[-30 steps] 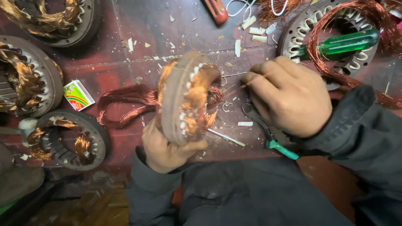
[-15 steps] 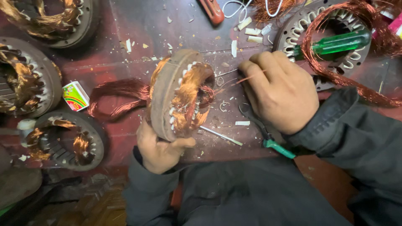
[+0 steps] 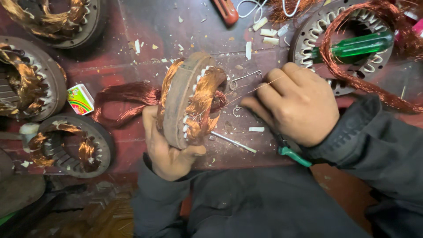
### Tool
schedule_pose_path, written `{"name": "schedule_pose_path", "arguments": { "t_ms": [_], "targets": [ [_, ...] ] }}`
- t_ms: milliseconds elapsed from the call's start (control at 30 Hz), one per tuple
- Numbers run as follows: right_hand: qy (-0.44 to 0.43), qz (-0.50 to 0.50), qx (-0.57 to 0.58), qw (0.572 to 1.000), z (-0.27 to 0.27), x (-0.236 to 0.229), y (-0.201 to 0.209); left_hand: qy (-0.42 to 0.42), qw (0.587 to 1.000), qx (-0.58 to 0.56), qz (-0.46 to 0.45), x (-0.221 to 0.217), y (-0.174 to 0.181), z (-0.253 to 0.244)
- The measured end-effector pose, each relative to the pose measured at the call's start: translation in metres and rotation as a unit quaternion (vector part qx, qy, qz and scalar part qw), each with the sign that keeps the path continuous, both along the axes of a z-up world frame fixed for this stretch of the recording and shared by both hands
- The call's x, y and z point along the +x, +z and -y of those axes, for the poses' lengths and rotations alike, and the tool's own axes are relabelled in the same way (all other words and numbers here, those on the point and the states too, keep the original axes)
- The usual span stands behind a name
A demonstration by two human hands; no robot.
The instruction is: The person winds copper wire around a stator core, using pliers to cut the wire and a metal tool to tuck the ends into slots. The person repeats this process across multiple stator cores on a cluttered workbench.
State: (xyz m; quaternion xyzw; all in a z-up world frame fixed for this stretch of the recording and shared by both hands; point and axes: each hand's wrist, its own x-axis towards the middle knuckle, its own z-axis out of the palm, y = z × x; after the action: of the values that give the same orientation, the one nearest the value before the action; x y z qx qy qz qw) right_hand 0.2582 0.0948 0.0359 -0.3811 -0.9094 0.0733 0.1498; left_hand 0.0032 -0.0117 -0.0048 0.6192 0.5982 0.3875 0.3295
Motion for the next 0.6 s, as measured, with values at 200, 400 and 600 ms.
{"name": "schedule_pose_path", "arguments": {
  "t_ms": [200,400,600],
  "targets": [
    [-0.019,-0.011,-0.013,1.000,-0.0005,-0.0008,-0.0046,-0.017,0.999,0.011,-0.025,0.0002,0.0049,-0.0038],
    [-0.027,-0.004,-0.004,1.000,0.0018,0.0004,-0.0090,-0.021,0.999,0.021,-0.039,0.0004,0.0005,-0.0018],
    [0.007,0.006,-0.027,1.000,-0.0002,0.0049,-0.0048,-0.023,0.997,0.051,-0.050,0.0044,0.0010,-0.0041]
  ]
}}
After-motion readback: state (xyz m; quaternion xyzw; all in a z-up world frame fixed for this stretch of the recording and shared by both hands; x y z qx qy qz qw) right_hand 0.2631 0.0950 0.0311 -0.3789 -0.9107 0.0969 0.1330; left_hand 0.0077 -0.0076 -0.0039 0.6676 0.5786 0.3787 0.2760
